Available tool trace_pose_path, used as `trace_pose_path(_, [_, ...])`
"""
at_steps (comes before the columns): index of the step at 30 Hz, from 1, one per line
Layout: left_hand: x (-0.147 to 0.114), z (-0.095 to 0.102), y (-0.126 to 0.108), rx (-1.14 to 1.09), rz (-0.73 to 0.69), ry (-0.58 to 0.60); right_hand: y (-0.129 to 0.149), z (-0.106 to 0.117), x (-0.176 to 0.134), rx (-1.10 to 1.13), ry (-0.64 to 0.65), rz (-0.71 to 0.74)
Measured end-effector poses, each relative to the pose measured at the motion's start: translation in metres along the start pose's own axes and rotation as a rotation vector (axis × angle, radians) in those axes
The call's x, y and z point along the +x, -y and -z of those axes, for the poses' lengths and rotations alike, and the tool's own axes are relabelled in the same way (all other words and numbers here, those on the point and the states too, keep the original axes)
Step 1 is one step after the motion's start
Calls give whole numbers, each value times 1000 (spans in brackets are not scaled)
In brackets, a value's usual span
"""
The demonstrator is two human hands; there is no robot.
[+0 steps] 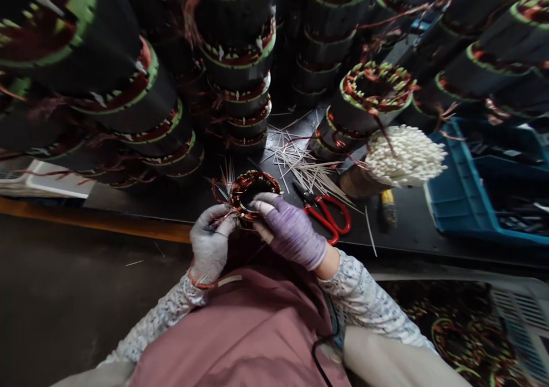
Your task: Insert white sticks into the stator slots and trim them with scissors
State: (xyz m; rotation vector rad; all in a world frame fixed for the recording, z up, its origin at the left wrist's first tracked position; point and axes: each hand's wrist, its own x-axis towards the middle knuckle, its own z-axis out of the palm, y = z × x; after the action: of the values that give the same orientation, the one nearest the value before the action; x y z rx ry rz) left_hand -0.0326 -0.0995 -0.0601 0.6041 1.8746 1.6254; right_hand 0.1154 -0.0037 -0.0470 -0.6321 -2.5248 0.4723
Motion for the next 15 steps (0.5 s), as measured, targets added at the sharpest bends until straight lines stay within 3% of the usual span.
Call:
trace_pose_path(3, [-2, -5, -8, -188, 199, 52, -13, 6, -8, -126, 39, -28])
trace_pose_path(5, [-3, -5, -12, -256, 259, 64, -20, 4, -12, -162, 81, -37])
trace_pose_path(12, [-23, -3, -19, -62, 220, 47, -22, -10, -15, -29, 53, -84])
trace_pose_path(15, [-19, 5, -30, -58, 208, 44, -24, -10, -14, 11, 67, -78])
